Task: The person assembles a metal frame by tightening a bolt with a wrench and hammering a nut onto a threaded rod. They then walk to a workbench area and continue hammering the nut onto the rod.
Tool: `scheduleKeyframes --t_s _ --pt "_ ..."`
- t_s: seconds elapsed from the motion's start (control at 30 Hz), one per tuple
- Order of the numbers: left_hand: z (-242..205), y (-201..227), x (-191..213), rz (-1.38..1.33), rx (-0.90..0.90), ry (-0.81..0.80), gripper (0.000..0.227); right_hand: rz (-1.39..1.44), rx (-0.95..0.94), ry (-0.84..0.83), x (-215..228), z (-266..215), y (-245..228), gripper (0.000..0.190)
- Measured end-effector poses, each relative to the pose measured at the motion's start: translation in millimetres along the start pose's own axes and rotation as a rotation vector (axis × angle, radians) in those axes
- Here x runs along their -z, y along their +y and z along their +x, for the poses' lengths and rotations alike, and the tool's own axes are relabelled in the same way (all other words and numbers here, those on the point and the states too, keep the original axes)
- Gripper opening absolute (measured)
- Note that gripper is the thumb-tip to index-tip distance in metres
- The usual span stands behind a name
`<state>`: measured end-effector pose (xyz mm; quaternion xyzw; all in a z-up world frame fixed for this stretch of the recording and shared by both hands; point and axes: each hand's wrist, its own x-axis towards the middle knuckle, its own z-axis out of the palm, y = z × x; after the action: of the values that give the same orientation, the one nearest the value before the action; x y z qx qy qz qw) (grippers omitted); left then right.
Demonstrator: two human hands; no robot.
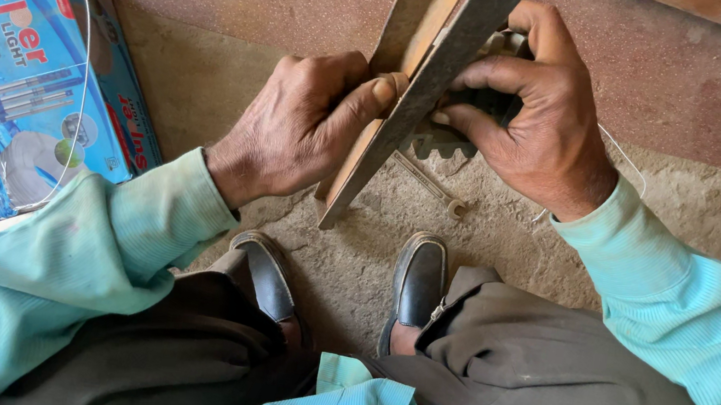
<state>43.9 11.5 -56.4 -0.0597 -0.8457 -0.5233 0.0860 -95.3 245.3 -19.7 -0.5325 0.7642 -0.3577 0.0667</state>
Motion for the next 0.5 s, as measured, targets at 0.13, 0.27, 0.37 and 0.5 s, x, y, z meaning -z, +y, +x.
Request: scheduleKeyframes --t_s 0.13,0.27,0.37,0.5 --pt "5.9 0.1 -4.5 -0.305 0.253 -0.1 0.059 0.003 0.031 -0.001 0.5 0.4 1.6 0.028" --pt "6.5 -0.4 -1.3 -0.432 0.359 -0.123 0.059 -0.024 0.018 -0.006 0.1 -0.9 1.4 0.03" --pt "1.8 2.8 5.7 0.002 0.028 -0.034 0.056 -0.016 0.023 0.0 -0.2 0.4 0.8 0.031" --pt "0.7 6.1 3.2 0.081 -0.055 0.032 0.056 0.0 0.004 -0.002 0.2 0.2 0.4 0.031"
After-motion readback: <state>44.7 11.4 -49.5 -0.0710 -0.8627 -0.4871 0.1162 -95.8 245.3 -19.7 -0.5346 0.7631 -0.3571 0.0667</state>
